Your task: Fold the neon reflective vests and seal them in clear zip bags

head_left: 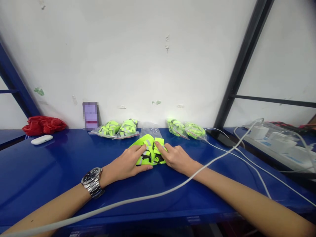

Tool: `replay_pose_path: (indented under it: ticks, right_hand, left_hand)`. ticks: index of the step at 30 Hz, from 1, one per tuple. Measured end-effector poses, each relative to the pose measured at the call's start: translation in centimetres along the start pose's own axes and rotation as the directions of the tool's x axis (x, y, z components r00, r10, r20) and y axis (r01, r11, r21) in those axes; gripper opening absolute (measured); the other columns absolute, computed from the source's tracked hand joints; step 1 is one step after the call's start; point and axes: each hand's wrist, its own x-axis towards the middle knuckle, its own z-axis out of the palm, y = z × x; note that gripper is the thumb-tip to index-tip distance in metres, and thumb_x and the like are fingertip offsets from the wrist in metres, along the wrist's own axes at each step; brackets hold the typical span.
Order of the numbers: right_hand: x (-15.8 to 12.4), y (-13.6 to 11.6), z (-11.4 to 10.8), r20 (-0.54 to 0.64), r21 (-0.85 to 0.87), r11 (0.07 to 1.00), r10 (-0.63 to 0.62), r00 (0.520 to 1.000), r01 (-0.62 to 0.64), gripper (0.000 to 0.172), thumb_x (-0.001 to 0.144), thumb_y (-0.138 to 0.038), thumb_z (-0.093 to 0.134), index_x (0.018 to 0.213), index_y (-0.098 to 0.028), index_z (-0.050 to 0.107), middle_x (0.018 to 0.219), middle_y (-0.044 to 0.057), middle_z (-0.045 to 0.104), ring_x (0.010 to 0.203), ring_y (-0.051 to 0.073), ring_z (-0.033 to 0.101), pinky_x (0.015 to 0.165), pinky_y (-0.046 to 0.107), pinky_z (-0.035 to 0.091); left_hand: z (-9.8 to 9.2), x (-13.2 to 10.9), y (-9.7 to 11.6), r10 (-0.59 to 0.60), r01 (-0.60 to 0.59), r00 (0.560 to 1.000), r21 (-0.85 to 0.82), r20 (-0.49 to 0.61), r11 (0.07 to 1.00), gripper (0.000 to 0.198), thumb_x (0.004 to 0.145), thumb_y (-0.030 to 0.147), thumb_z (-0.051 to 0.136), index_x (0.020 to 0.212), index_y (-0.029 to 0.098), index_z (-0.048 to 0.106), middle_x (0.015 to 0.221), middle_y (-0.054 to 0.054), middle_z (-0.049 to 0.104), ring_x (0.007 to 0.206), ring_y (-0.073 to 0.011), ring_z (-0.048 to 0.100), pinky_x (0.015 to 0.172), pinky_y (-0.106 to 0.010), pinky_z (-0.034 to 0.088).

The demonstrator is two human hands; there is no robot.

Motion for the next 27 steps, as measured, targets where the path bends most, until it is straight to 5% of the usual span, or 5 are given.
replay_pose_path:
  ticks: [6, 13, 17, 21, 27]
  right_hand:
    - [-0.5, -0.4, -1.8, -0.018, 0.084, 0.994, -0.063, 0.998, 0.064, 0.054, 0.094, -0.038, 0.038, 0.139, -0.009, 0.036, 0.11, 0.018, 0.055, 0.09, 0.027, 0.055, 0.062, 0.033, 0.046]
    - [-0.5, 0.6, -1.4, -0.159, 0.185, 0.972, -0.117, 0.98, 0.146, 0.066, 0.087, -0.049, 0.052, 0.138, -0.01, 0.037, 0.139, 0.025, 0.034, 0.13, 0.039, 0.027, 0.093, 0.057, 0.039]
    - [-0.3, 1.0, -0.3, -0.169, 0.236, 0.935, -0.228, 0.959, 0.264, 0.06, 0.094, -0.041, 0.045, 0.139, -0.005, 0.029, 0.135, 0.026, 0.041, 0.127, 0.031, 0.039, 0.095, 0.046, 0.045]
    - [-0.1, 0.9, -0.2, -0.166, 0.207, 0.939, -0.244, 0.955, 0.276, 0.055, 0.095, -0.035, 0.045, 0.137, -0.002, 0.031, 0.128, 0.027, 0.046, 0.12, 0.032, 0.046, 0.095, 0.048, 0.046]
    - [-0.2, 1.3, -0.5, -0.115, 0.384, 0.896, -0.192, 0.975, 0.222, 0.064, 0.091, -0.046, 0.049, 0.137, -0.005, 0.032, 0.128, 0.024, 0.046, 0.118, 0.03, 0.045, 0.095, 0.045, 0.046]
  left_hand:
    - [0.0, 0.0, 0.1, -0.011, 0.011, 1.0, 0.024, 0.018, 1.0, 0.057, 0.086, 0.059, 0.05, 0.128, 0.021, 0.042, 0.121, -0.014, 0.055, 0.11, -0.0284, 0.056, 0.09, -0.042, 0.049]
    - [-0.5, -0.2, -0.1, -0.001, -0.001, 0.997, 0.026, 0.072, 1.0, 0.069, 0.085, 0.061, 0.05, 0.137, 0.02, 0.032, 0.129, -0.016, 0.051, 0.118, -0.0313, 0.052, 0.094, -0.043, 0.047]
    - [-0.6, -0.1, -0.1, 0.046, -0.048, 0.996, 0.025, 0.073, 0.999, 0.062, 0.089, 0.057, 0.047, 0.136, 0.021, 0.033, 0.124, -0.015, 0.054, 0.118, -0.0302, 0.053, 0.094, -0.041, 0.047]
    - [-0.6, 0.1, 0.1, 0.087, -0.095, 0.992, 0.094, 0.087, 0.991, 0.055, 0.093, 0.053, 0.041, 0.134, 0.017, 0.034, 0.12, -0.015, 0.055, 0.114, -0.0305, 0.055, 0.091, -0.04, 0.048]
    - [-0.4, 0.7, 0.5, 0.099, -0.142, 0.983, 0.288, 0.157, 0.947, 0.047, 0.096, 0.049, 0.033, 0.124, 0.012, 0.038, 0.111, -0.018, 0.057, 0.105, -0.0311, 0.059, 0.085, -0.042, 0.05]
